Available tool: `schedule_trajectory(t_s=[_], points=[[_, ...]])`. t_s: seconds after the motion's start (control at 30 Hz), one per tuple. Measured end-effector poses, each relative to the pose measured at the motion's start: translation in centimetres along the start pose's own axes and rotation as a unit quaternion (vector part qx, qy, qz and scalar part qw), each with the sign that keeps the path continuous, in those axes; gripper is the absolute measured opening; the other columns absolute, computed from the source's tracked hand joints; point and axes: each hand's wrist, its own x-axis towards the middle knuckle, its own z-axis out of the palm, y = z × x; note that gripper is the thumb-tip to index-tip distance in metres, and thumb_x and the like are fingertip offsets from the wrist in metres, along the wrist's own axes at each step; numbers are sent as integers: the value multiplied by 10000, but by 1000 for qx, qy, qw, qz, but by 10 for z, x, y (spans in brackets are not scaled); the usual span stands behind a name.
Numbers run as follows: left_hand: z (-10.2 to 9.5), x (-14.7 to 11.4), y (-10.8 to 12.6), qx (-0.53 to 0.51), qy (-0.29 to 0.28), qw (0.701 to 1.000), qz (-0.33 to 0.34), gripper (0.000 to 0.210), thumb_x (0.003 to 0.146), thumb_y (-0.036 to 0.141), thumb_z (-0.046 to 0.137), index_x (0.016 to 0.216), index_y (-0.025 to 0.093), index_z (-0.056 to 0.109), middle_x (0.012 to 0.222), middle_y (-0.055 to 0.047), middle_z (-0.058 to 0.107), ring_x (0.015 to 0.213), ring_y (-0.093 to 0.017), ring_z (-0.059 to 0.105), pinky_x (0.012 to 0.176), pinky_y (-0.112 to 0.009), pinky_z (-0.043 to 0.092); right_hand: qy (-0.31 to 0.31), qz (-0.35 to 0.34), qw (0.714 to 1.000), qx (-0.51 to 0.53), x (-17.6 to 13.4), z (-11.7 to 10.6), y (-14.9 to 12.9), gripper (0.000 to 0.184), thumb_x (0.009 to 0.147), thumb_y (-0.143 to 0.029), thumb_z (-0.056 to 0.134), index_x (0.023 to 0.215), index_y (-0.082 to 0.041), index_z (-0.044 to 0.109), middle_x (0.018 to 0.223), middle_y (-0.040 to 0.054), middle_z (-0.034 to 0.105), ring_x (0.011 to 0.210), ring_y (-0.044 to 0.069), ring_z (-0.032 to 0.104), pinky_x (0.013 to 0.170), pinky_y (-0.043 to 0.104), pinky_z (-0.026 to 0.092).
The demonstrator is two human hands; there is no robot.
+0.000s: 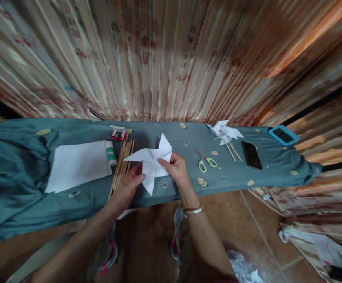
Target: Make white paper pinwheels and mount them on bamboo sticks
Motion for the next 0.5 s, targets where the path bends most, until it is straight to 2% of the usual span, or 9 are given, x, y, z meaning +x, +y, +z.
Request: schedule_trajectory(t_s=[0.07,0.27,0.5], points=[[6,1,0,-7,1,1000,-18,491,592,337,781,1031,148,665,1071,-110,720,1032,-282,651,942,-418,477,-2,-13,1000,-8,-5,7,1,350,508,-348,827,795,-193,701,698,-5,730,555,148,608,539,271,498],[5,7,1,-8,80,997,-12,359,526,331,821,809,138,711,819,-73,755,778,-248,691,799,-394,523,-33,-35,998,-45,-19,16,4,336,587,-378,794,843,-193,680,741,3,722,580,146,607,554,261,496],[7,7,4,53,87,993,58,272,604,274,772,843,154,723,910,-72,757,880,-252,688,868,-406,511,-60,-93,987,-114,-26,12,7,254,676,-352,736,872,-200,682,797,10,718,683,164,622,649,279,503]])
